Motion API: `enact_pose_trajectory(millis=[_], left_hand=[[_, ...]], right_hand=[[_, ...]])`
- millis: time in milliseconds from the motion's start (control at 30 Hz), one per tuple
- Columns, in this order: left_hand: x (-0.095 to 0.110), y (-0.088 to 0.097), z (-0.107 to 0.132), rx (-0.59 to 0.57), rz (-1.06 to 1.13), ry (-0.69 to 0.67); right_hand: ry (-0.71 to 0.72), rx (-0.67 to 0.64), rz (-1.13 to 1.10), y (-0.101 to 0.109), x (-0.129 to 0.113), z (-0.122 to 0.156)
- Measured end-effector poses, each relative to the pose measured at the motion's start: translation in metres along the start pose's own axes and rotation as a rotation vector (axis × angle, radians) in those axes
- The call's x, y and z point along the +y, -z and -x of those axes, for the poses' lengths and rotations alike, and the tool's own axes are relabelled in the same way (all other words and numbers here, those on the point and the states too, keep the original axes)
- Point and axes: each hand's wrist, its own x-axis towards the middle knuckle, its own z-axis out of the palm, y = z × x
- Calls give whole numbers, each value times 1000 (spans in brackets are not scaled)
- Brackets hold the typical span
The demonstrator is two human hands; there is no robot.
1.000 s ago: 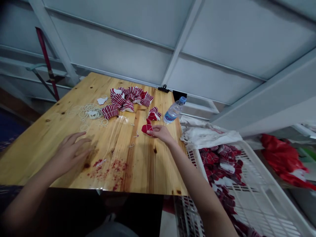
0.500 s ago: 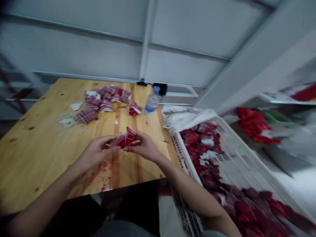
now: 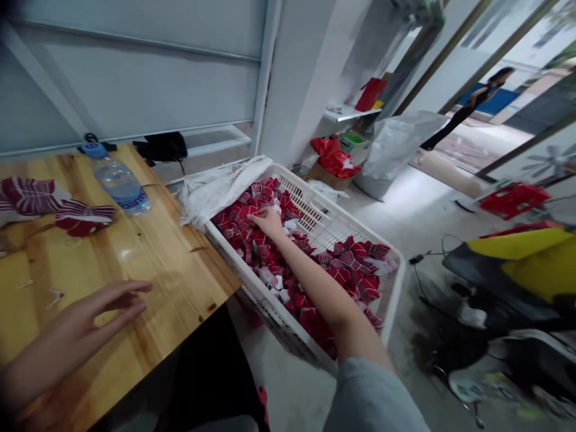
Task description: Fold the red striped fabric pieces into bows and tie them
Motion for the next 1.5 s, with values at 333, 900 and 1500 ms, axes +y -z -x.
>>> enact_pose_trajectory(millis=[333,900,1500], left_hand=[[-7,19,13,42,-176,-10],[-81,106,219,495,-402,448],[-107,75,239,753,-339,422]], right_hand=[[206,79,110,-48,-25,-4],[1381,-441,74,-214,-255,183],[871,-469,239,-409,-362,223]])
